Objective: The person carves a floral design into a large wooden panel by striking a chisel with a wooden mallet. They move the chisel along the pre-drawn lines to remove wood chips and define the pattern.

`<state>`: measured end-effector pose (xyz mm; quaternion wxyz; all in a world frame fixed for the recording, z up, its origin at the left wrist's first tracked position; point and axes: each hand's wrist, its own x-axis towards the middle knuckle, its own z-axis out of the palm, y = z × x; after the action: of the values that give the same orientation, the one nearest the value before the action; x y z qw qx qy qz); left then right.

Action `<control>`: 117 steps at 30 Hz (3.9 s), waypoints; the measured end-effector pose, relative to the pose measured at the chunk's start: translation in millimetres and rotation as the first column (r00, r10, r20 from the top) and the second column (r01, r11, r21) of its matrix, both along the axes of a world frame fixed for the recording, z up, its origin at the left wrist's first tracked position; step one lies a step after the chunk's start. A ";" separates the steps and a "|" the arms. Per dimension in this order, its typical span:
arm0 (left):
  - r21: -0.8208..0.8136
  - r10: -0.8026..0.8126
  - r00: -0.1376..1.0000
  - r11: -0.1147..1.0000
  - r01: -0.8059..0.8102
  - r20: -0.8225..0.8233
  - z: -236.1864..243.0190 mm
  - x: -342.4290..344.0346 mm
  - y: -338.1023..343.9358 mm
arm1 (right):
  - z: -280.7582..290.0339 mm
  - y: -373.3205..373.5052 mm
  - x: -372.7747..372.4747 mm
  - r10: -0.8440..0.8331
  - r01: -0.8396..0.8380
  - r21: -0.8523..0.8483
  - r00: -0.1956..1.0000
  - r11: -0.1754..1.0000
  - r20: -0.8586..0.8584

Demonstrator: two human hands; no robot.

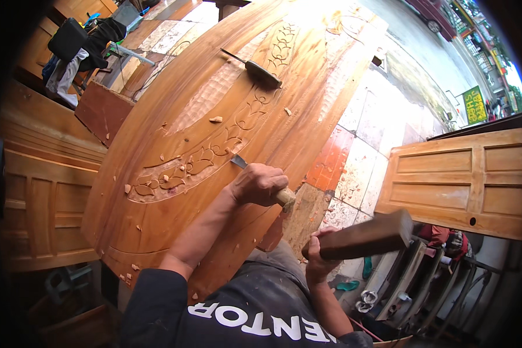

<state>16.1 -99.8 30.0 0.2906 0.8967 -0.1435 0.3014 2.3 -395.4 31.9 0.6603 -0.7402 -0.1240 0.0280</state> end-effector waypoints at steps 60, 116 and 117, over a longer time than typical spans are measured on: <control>0.005 -0.081 0.997 0.997 0.081 -0.022 -2.8 -19.1 17.3 | -32.4 44.4 -30.8 0.134 -0.143 -0.199 0.989 0.970 -0.059; 0.189 0.689 -0.218 -0.119 -0.975 -0.691 26.6 -95.7 -61.0 | -20.2 185.8 333.8 0.729 -0.731 0.163 0.580 0.663 -0.365; 0.033 0.692 -0.124 -0.144 -0.989 -0.711 25.4 -95.6 -53.3 | -20.6 185.9 334.8 0.728 -0.746 0.121 0.580 0.655 -0.364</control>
<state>-79.5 -153.1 55.3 0.2530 0.6353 0.7049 0.1883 337.1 -209.5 11.3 0.5822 -0.6160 -0.2883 0.4455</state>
